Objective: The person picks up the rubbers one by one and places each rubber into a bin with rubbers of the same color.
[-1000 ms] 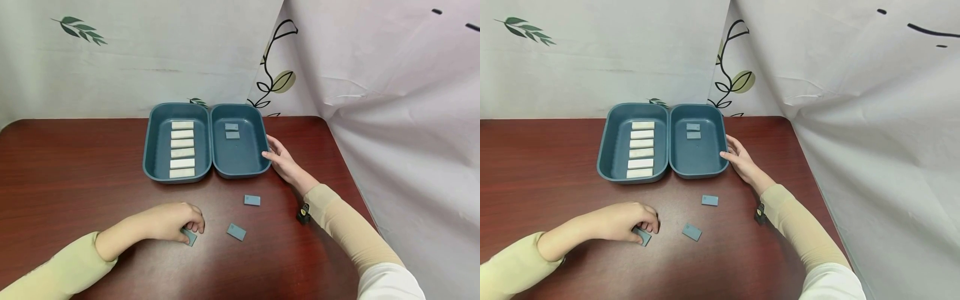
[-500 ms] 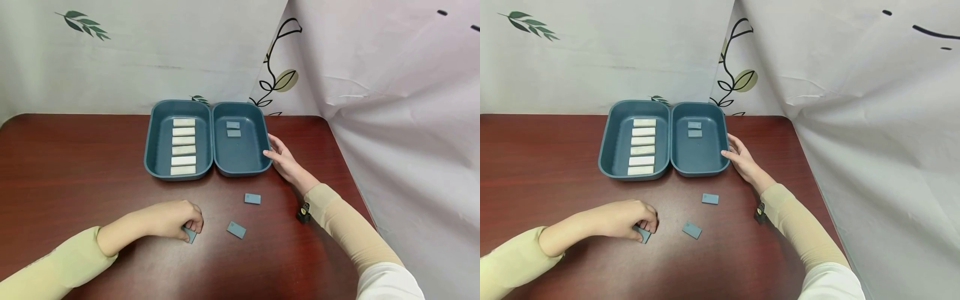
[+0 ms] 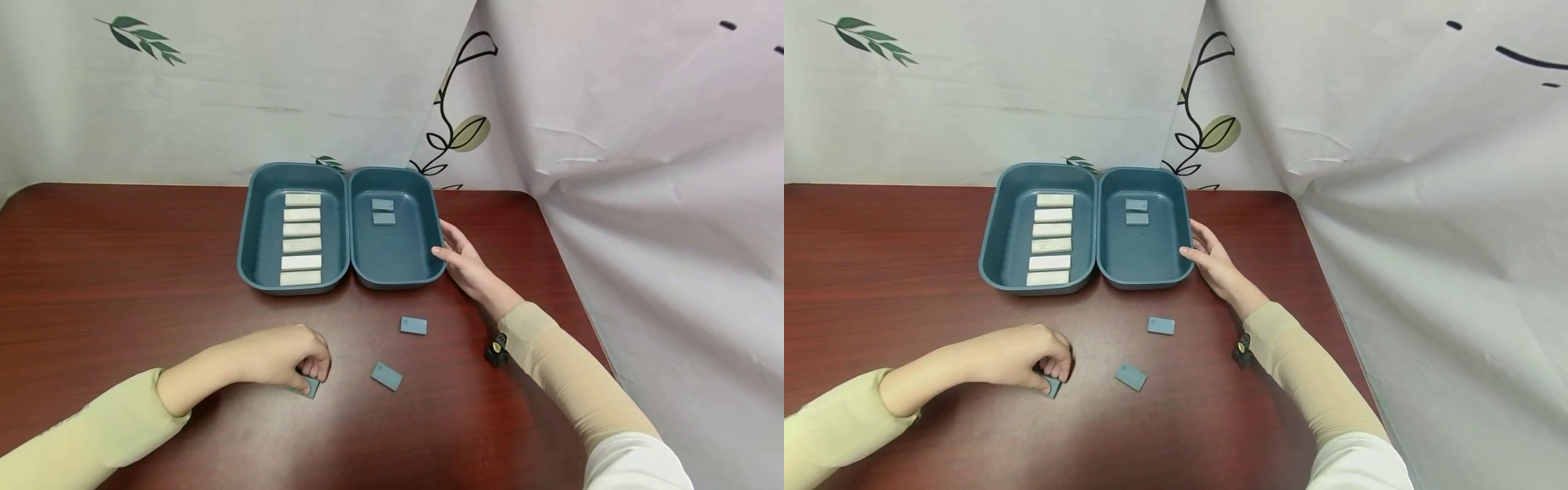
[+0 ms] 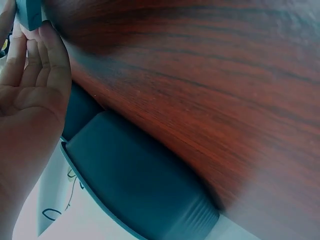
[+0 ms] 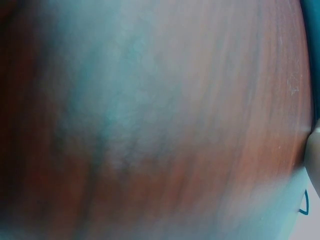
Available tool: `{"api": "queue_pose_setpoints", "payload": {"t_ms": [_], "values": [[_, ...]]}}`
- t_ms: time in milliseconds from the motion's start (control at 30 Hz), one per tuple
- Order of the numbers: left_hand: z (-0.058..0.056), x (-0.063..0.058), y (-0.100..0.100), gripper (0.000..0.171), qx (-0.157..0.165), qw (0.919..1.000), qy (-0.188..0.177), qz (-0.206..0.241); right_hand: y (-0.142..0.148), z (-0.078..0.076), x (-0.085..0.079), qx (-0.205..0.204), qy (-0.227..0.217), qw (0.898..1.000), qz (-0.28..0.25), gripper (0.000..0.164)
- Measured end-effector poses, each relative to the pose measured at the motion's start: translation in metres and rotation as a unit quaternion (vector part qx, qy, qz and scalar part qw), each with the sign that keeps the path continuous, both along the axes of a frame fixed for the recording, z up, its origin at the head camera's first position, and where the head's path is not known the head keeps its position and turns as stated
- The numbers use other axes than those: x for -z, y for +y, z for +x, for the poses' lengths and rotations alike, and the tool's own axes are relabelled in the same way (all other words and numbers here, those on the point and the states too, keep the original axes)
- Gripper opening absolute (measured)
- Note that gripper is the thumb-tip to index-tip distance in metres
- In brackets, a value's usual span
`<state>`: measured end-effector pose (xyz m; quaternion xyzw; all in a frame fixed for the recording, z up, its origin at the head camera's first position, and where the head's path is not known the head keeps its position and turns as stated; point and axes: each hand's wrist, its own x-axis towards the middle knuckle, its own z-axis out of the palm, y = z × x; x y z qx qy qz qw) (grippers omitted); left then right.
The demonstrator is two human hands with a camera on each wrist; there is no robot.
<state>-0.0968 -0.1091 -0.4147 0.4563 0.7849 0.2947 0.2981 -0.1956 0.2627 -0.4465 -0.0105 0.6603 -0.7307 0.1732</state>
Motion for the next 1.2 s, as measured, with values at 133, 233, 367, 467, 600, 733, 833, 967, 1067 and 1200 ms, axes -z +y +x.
{"api": "queue_pose_setpoints", "payload": {"t_ms": [133,233,367,467,600,733,833,967,1067,1200], "values": [[0.000,0.001,-0.002,0.031,-0.001,0.9999,-0.010,-0.002,0.000,0.000,0.001,0.000,0.001,1.000,0.001,0.069],[0.000,0.001,-0.003,0.030,-0.005,0.9998,-0.017,0.001,0.000,0.000,0.001,0.000,0.000,1.000,-0.001,0.070],[-0.002,0.000,-0.003,0.026,-0.013,0.9998,-0.008,0.012,0.000,0.001,-0.001,0.001,-0.003,1.000,-0.001,0.071],[-0.005,-0.001,-0.003,0.024,-0.020,0.9995,0.011,0.022,-0.001,0.001,-0.002,0.003,-0.005,1.000,-0.002,0.071],[-0.010,-0.004,-0.001,0.021,-0.032,0.9979,0.038,0.041,-0.002,0.001,-0.001,0.004,-0.006,1.000,-0.006,0.070],[-0.016,-0.009,0.002,0.018,-0.050,0.9967,0.045,0.046,-0.002,0.001,-0.002,0.004,-0.004,1.000,-0.009,0.070],[-0.020,-0.014,0.004,0.018,-0.062,0.9959,0.045,0.048,-0.002,0.001,-0.001,0.004,-0.003,1.000,-0.010,0.070],[-0.027,-0.021,0.006,0.018,-0.082,0.9943,0.045,0.052,-0.002,0.000,0.000,0.000,-0.001,1.000,-0.007,0.069],[-0.033,-0.028,0.008,0.018,-0.095,0.9930,0.047,0.052,-0.001,0.000,0.002,-0.001,0.001,1.000,-0.005,0.069],[-0.041,-0.038,0.010,0.016,-0.112,0.9914,0.046,0.051,0.001,0.000,0.001,-0.003,0.004,1.000,-0.003,0.069]]}}
